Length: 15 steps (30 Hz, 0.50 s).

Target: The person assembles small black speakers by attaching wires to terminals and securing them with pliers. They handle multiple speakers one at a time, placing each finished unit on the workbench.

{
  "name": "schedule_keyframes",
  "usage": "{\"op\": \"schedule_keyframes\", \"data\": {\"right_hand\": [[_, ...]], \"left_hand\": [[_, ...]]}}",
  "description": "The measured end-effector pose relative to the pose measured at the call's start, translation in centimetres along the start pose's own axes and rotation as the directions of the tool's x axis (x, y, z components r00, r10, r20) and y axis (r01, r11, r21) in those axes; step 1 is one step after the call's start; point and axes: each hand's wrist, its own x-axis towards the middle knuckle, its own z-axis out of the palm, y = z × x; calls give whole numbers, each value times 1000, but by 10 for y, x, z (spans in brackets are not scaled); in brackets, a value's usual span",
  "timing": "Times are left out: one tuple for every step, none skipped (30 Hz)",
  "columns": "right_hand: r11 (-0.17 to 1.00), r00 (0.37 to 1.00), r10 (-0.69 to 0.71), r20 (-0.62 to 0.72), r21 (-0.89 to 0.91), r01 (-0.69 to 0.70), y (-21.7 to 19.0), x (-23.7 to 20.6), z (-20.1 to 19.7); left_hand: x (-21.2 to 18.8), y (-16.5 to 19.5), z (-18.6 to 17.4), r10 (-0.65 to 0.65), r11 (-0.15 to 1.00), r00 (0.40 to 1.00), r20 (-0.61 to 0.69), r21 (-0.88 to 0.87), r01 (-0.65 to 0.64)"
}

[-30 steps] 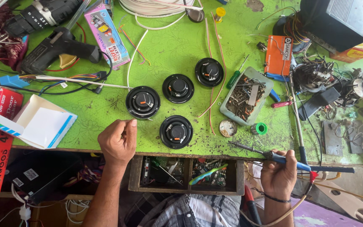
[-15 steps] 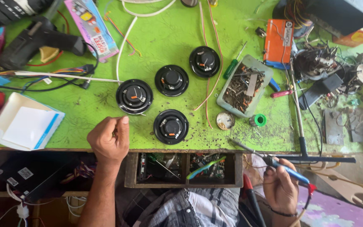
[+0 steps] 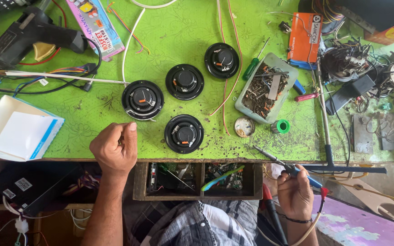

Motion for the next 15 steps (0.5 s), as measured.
{"op": "schedule_keyframes", "data": {"right_hand": [[1000, 1000, 1, -3, 2, -1, 1, 1, 0], [1000, 1000, 4, -7, 3, -4, 1, 1, -1], [1000, 1000, 5, 1, 2, -5, 1, 1, -1], [1000, 1000, 6, 10, 1, -6, 1, 1, -1], [1000, 1000, 7, 19, 1, -7, 1, 1, -1], [1000, 1000, 10, 25, 9, -10, 1, 0, 0], [1000, 999, 12, 32, 17, -13, 1, 0, 0], [1000, 999, 14, 39, 25, -15, 1, 0, 0], [1000, 999, 11, 39, 26, -12, 2, 0, 1], [1000, 999, 9, 40, 28, -10, 2, 0, 2], [1000, 999, 6, 42, 30, -8, 2, 0, 3], [1000, 999, 4, 43, 31, -5, 3, 0, 3], [1000, 999, 1, 44, 31, -3, 3, 0, 4], [999, 999, -2, 46, 32, 1, 3, 0, 5], [999, 999, -1, 46, 34, -1, 3, 0, 6]], "left_hand": [[0, 0, 0, 0, 1000, 1000, 0, -7, 0], [0, 0, 0, -1, 1000, 1000, 2, -14, 1], [0, 0, 0, -2, 1000, 1000, 3, -20, 2], [0, -1, 0, -2, 1000, 1000, 1, -18, 2], [0, -1, 1, -2, 1000, 1000, 0, -14, 2], [0, -1, 1, -4, 1000, 1000, 0, -11, 4], [0, -1, 1, -3, 1000, 1000, 2, -12, 3], [0, -2, 1, -3, 1000, 1000, 3, -13, 3], [0, -2, 1, -2, 1000, 1000, 5, -14, 2], [0, -2, 1, 1, 1000, 1000, 4, -12, -1], [0, -2, 1, 4, 1000, 1000, 3, -9, -4], [0, -2, 1, 6, 1000, 1000, 3, -6, -6], [0, -2, 1, 3, 1000, 1000, 5, -11, -3], [0, -2, 1, 1, 1000, 1000, 7, -15, -1], [0, -2, 1, -1, 1000, 1000, 10, -21, 1]]}}
